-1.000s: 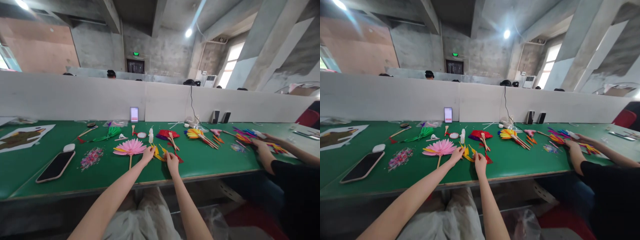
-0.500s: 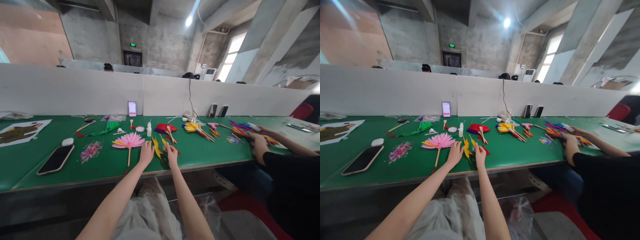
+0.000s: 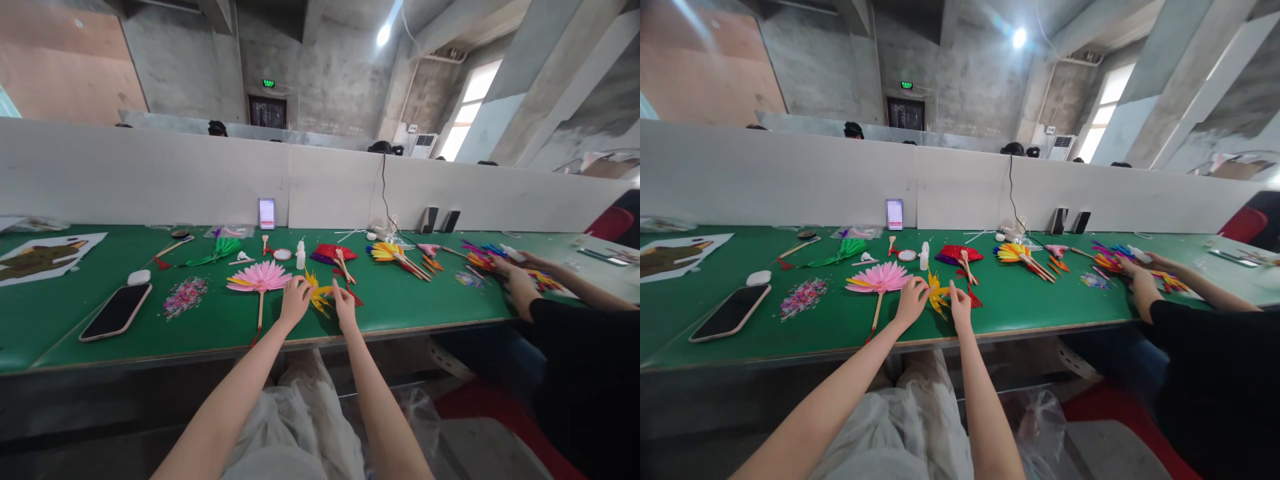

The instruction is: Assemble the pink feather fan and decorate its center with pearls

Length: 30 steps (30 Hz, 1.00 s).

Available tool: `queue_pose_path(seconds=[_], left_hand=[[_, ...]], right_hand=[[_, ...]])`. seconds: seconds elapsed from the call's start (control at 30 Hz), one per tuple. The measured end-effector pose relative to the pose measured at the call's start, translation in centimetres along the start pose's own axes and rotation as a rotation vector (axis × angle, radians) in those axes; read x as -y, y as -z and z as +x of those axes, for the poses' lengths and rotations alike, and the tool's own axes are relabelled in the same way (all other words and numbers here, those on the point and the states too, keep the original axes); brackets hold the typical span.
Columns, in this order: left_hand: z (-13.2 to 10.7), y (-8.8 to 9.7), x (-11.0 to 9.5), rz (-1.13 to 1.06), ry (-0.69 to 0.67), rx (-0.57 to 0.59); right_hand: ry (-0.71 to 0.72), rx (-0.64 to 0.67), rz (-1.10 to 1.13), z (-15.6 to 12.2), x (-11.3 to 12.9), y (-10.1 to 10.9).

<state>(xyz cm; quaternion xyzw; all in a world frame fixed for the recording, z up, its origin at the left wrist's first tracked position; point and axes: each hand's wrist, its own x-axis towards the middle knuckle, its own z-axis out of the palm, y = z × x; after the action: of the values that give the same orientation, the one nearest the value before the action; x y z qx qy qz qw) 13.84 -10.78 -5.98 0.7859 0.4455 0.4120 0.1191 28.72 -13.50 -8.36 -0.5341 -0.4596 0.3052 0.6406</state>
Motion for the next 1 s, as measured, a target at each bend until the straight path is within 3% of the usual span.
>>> queue_pose_path(seconds=[0.37,0.57,0.8,1.0], left_hand=[[0.5,-0.5,2.2,-0.135,0.233,-0.144],[-1.2,1.4,1.6,-0.013,0.257,-0.267],[-4.4,2.8,0.0,0.221,0.152,-0.075],[-5.2,2.9,-0.3,0.351,0.106,0.040]], right_hand=[[-0.025,-0.141,0.103,0.5,-0.8,-0.1],[-0.031,-0.200,0.147,0.6,-1.0,-0.1],[-0.020,-0.367,0.123,0.5,-1.3,0.5],[-0.019,-0.365,0.039,0.4,-1.5,0.5]])
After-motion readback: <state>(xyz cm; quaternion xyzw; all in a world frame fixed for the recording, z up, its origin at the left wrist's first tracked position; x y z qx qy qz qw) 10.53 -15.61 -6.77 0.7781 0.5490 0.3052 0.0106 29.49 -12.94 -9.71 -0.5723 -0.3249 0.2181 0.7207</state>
